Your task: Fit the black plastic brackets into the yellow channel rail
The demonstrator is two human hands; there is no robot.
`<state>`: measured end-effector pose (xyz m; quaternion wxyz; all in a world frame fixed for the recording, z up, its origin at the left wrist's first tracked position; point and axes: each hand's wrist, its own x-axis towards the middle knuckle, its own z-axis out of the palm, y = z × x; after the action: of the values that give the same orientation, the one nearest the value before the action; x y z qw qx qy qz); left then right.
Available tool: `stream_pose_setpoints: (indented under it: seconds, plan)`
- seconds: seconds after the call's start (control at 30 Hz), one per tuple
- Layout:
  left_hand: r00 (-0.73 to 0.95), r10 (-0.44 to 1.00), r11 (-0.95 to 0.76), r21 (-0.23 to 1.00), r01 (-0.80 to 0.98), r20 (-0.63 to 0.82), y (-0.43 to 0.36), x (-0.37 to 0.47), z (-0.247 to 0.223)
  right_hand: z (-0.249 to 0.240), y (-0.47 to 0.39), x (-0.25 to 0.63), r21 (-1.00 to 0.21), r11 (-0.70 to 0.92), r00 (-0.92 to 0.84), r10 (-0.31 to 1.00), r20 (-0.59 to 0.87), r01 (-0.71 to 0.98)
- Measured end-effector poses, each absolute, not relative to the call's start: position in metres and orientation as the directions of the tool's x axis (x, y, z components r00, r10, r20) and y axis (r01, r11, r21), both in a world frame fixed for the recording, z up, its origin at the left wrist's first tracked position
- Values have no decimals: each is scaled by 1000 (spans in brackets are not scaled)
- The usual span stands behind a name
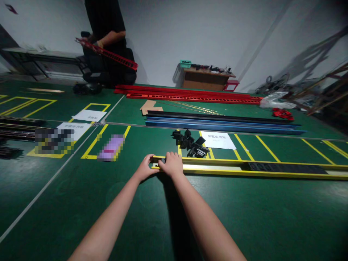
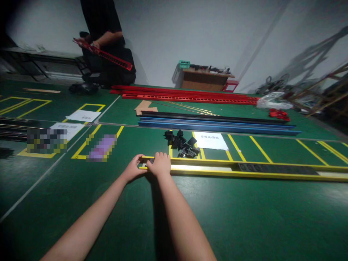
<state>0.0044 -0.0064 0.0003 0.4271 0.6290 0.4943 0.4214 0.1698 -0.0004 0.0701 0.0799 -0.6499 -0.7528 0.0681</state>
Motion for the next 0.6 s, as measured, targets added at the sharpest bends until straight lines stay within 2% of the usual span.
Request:
stream_pose_setpoints:
  seconds: [0.6]
  plan:
    - [161, 980, -160, 955, 251, 122, -4, 3, -7, 69, 0, 170, -197, 149, -144, 989, 39, 969]
